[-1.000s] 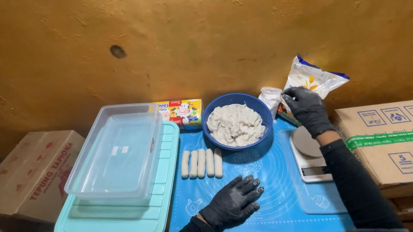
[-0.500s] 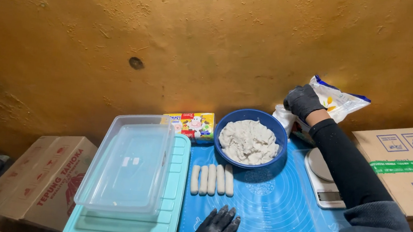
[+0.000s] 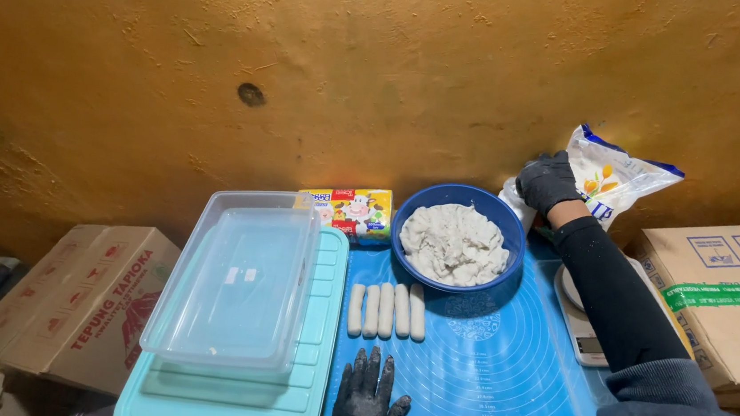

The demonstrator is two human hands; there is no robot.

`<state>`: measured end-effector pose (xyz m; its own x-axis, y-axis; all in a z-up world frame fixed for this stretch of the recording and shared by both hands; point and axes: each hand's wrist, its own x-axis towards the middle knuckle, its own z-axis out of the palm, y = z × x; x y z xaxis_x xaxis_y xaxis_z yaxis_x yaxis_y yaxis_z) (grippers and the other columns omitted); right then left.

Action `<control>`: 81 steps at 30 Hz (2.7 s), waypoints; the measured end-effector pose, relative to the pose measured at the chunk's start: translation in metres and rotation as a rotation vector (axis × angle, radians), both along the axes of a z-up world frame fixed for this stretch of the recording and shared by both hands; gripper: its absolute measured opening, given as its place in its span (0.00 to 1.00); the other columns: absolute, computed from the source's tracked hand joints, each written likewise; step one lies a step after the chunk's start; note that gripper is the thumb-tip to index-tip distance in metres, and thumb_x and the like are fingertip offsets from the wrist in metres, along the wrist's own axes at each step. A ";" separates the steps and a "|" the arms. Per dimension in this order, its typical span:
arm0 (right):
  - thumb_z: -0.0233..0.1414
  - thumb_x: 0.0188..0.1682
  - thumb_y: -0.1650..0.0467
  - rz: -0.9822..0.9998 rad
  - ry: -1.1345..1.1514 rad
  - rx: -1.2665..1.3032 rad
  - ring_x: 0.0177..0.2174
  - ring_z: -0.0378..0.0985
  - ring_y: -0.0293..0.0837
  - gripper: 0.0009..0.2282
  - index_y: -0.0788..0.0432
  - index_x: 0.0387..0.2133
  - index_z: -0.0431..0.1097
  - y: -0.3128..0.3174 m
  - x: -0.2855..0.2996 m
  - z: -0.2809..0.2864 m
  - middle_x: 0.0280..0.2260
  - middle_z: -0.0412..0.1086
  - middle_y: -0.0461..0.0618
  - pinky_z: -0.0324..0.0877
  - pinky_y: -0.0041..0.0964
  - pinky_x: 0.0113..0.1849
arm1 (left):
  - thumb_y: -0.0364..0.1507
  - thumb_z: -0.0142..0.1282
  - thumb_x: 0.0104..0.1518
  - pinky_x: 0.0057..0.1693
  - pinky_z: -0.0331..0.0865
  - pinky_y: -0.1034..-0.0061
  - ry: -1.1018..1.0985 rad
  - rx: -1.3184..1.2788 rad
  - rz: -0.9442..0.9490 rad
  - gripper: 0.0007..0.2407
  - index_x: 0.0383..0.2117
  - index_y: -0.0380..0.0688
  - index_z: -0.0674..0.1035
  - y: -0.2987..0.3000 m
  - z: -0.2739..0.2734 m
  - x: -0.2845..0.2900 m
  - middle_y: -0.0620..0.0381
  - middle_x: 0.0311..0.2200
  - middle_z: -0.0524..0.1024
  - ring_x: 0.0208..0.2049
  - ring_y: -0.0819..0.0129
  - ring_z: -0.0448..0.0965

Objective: Shaping dough into small cylinders and weighing them on a digital scale for portion control.

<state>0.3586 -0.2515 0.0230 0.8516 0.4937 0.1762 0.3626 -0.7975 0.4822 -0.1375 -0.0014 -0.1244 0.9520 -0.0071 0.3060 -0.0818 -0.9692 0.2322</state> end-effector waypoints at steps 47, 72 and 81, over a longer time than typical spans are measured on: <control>0.53 0.38 0.75 0.777 0.444 0.422 0.28 0.76 0.55 0.05 0.52 0.26 0.70 0.185 -0.264 0.093 0.29 0.72 0.51 0.70 0.48 0.29 | 0.47 0.40 0.69 0.73 0.44 0.52 -0.157 -0.088 0.060 0.28 0.67 0.39 0.65 -0.008 0.062 -0.019 0.33 0.68 0.57 0.70 0.42 0.56; 0.46 0.61 0.63 1.071 0.083 0.517 0.28 0.74 0.58 0.15 0.58 0.28 0.72 0.143 -0.276 0.083 0.28 0.71 0.58 0.72 0.54 0.33 | 0.47 0.38 0.70 0.74 0.44 0.52 -0.227 -0.058 0.051 0.28 0.67 0.38 0.66 -0.005 0.041 -0.018 0.38 0.69 0.58 0.71 0.45 0.56; 0.52 0.57 0.66 0.977 0.277 0.530 0.27 0.78 0.55 0.11 0.57 0.27 0.76 0.169 -0.295 0.088 0.29 0.75 0.55 0.75 0.51 0.31 | 0.45 0.44 0.68 0.74 0.42 0.51 -0.219 -0.084 0.035 0.28 0.69 0.42 0.61 -0.003 0.030 -0.016 0.39 0.70 0.58 0.72 0.46 0.53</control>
